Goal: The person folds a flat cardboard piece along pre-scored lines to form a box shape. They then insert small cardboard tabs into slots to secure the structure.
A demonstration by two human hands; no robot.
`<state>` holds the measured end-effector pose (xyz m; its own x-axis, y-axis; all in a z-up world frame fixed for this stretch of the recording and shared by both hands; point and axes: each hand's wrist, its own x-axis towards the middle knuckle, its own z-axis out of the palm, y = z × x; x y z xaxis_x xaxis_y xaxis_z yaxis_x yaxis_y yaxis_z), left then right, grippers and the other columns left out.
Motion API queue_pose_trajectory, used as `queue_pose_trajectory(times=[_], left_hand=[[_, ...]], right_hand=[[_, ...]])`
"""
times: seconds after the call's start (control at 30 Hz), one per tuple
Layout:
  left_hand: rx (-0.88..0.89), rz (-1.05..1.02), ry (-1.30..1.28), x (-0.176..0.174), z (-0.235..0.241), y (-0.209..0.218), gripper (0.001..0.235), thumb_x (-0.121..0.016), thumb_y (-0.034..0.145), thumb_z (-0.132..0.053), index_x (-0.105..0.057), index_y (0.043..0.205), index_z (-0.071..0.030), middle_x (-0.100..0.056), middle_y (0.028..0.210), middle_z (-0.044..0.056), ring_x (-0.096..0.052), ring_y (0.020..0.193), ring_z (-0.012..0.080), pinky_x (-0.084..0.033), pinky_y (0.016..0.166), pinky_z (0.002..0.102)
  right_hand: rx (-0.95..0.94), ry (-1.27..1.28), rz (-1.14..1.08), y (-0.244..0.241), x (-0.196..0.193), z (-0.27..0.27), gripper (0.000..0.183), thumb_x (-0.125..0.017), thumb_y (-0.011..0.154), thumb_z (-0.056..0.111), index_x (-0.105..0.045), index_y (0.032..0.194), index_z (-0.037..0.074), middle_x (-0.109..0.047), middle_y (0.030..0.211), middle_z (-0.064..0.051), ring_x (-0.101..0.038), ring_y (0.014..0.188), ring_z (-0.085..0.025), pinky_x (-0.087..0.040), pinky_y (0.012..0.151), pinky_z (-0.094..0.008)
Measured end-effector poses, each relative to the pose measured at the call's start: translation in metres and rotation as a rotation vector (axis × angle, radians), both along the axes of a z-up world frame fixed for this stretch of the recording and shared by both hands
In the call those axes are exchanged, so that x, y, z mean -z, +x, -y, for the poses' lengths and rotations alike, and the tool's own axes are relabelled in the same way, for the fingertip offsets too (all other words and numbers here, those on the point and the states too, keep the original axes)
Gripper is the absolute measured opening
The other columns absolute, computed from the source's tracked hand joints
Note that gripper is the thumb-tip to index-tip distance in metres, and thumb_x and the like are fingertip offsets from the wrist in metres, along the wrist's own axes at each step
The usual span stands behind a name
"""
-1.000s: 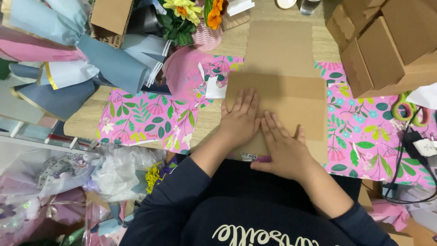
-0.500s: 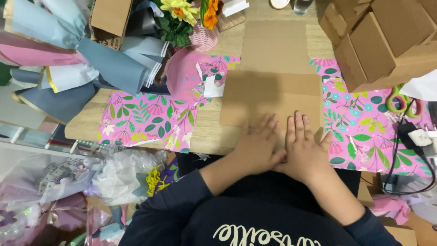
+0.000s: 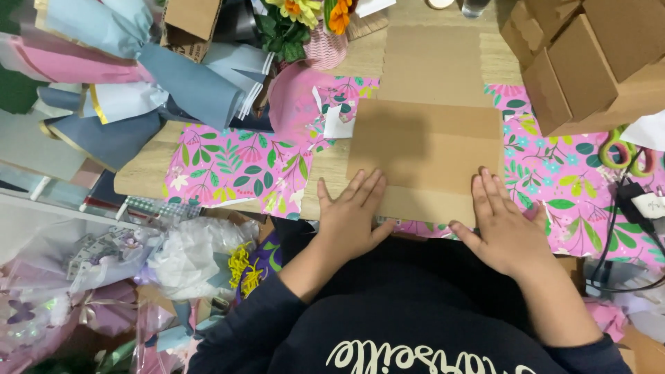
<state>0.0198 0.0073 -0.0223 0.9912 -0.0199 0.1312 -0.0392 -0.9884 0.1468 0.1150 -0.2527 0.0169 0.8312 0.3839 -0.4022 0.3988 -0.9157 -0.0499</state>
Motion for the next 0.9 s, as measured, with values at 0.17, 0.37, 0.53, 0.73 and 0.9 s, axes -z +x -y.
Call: queue_pose_trajectory(times=[0.17, 0.37, 0.53, 0.73, 0.9], left_hand=[[0.009, 0.087, 0.018, -0.004, 0.006, 0.004, 0.082, -0.048, 0.089, -0.068, -0.047, 0.15, -0.013, -0.045, 0.157, 0.0, -0.036, 0.148, 0.0186, -0.014, 0.108, 0.083], [0.158, 0.163, -0.023, 0.01, 0.036, 0.016, 0.072, -0.051, 0.088, -0.058, -0.053, 0.146, -0.015, -0.045, 0.16, -0.001, -0.039, 0.148, 0.0151, -0.019, 0.111, 0.076], [0.118, 0.081, -0.056, 0.006, 0.025, 0.003, 0.075, -0.044, 0.095, -0.059, -0.038, 0.157, -0.019, -0.038, 0.165, -0.004, -0.035, 0.15, 0.0095, -0.024, 0.108, 0.074], [-0.025, 0.229, -0.1, 0.013, 0.001, -0.003, 0.067, -0.052, 0.092, -0.058, -0.053, 0.148, -0.021, -0.057, 0.151, -0.006, -0.05, 0.141, 0.0102, -0.022, 0.113, 0.07], [-0.083, 0.063, -0.156, 0.005, -0.022, -0.003, 0.057, -0.049, 0.094, -0.048, -0.06, 0.141, -0.017, -0.057, 0.15, -0.002, -0.05, 0.139, 0.0169, -0.02, 0.111, 0.07]], right_hand=[[0.046, -0.055, 0.028, -0.013, -0.012, -0.029, 0.097, -0.022, 0.089, 0.075, 0.001, 0.163, 0.016, 0.01, 0.175, 0.005, 0.006, 0.16, -0.014, -0.015, 0.112, -0.079], [-0.281, 0.084, 0.325, -0.026, 0.04, -0.051, 0.086, -0.048, 0.087, 0.049, -0.02, 0.161, 0.016, -0.013, 0.173, 0.002, -0.018, 0.156, -0.011, -0.027, 0.102, -0.082], [-0.215, 0.094, 0.192, -0.022, 0.022, -0.033, 0.079, -0.039, 0.095, 0.052, -0.012, 0.162, 0.019, -0.005, 0.174, 0.006, -0.011, 0.156, -0.007, -0.016, 0.105, -0.084], [-0.046, 0.129, 0.116, -0.021, 0.013, 0.005, 0.075, -0.029, 0.095, 0.053, -0.013, 0.162, 0.025, -0.007, 0.173, 0.009, -0.012, 0.157, -0.01, -0.006, 0.109, -0.082], [0.075, 0.079, 0.083, -0.024, 0.011, 0.024, 0.079, -0.034, 0.093, 0.052, -0.009, 0.163, 0.027, -0.003, 0.174, 0.011, -0.015, 0.155, -0.011, -0.009, 0.113, -0.079]])
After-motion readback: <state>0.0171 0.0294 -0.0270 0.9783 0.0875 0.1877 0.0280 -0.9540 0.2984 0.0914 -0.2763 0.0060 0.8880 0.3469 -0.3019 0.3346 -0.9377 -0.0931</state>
